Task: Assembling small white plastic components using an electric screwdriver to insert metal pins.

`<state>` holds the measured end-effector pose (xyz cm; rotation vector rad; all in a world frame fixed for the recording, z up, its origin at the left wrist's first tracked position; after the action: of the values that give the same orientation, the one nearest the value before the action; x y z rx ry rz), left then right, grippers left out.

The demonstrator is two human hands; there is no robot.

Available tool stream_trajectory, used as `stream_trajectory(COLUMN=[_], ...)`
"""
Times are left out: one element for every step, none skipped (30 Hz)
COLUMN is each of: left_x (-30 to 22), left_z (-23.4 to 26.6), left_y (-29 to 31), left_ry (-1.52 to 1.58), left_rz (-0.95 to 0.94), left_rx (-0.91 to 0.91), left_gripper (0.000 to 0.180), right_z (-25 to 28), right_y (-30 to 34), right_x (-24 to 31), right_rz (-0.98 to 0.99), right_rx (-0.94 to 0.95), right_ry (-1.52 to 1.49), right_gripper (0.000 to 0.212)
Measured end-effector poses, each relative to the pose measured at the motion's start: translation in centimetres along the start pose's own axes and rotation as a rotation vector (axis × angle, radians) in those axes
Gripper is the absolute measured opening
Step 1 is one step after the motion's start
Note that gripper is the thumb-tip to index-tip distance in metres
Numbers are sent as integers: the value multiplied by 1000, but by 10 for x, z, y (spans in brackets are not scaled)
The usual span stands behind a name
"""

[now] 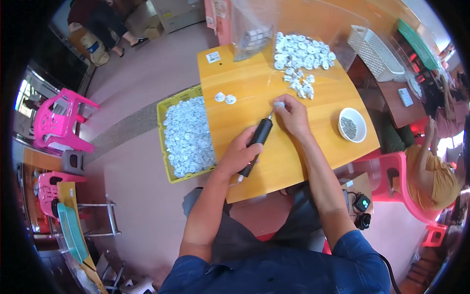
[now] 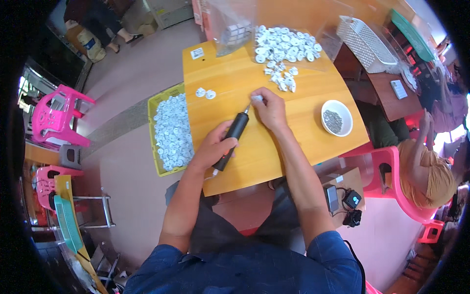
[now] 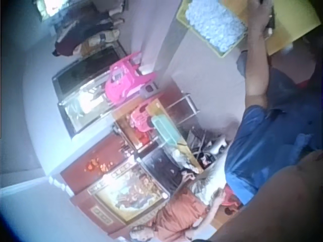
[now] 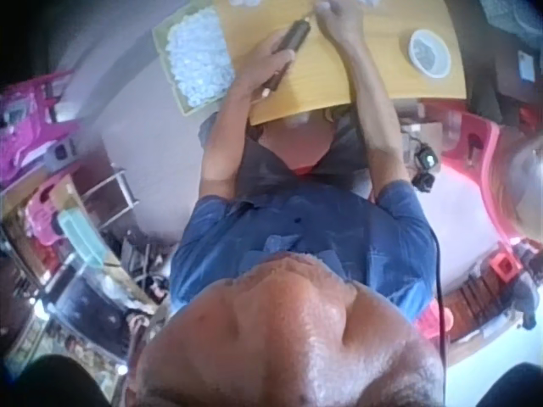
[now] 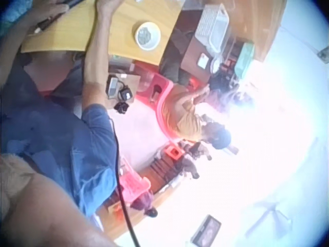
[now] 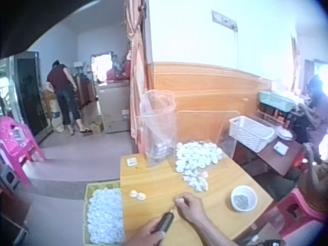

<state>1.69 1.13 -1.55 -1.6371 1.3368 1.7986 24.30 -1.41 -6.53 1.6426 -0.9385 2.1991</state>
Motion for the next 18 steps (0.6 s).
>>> stream_trajectory(left_x=[-1,-1,-1,-2,-2,-2,-3,-3,-4,-5,-4,-4,-4,-4,-4,-4,-3,-3], left_z=[-1,-4,-3,-4,-5,-5,-5,-4,-5,-5,-5,-5,-5,-5,-5,-5,-5,-5], left_y=[-1,-3,-3,-3,-3,-2,-2,-1,-1,0,0,-1,-1,0,0,0,0,0], left_ry=[1,6,4,1,1,-5,-11,-10,-15,-20,-20,-22,-25,-25,-23,-21,-21,-23], left_rz=[8,10,7,3,5,5,4,5,10,15,15,13,12,12,6,0,0,-1], left_rx=[-7,9,6,2,3,5,6,5,20,35,35,36,36,36,28,20,19,20], left_gripper=[57,57,56,56,56,57,57,57,57,57,57,57,57,57,57,56,56,56], right_z=[1,5,4,5,7,8,8,8,8,9,10,10,10,10,10,9,9,8], right_y=[0,0,0,1,1,1,2,2,2,2,2,2,2,2,2,2,2,1], right_x=[-1,0,2,4,7,10,11,12,12,12,12,13,13,14,14,14,14,14], right_rz=[-12,-17,-10,-2,-4,-26,-47,-47,-58,-67,-67,-64,-61,-61,-65,-68,-69,-48], right_rx=[-2,-10,1,12,11,46,82,83,83,83,83,87,91,91,89,87,87,62], right_ry=[-14,-1,-15,-32,-31,-7,16,15,31,46,47,44,41,41,32,23,23,2], right_gripper=[12,12,12,12,12,11,10,10,10,10,10,10,10,10,10,10,10,10])
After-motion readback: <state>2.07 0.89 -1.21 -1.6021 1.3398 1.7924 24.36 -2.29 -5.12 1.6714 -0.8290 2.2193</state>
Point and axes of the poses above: each hand's wrist, its own y-axis away from the middle knuckle, its own z-axis out of the back of the hand, x = y × z, the point moved 2 cm from there along -y, towards the middle knuckle, and after that the axes turned 8 degrees about z, right-handed, at the moved point
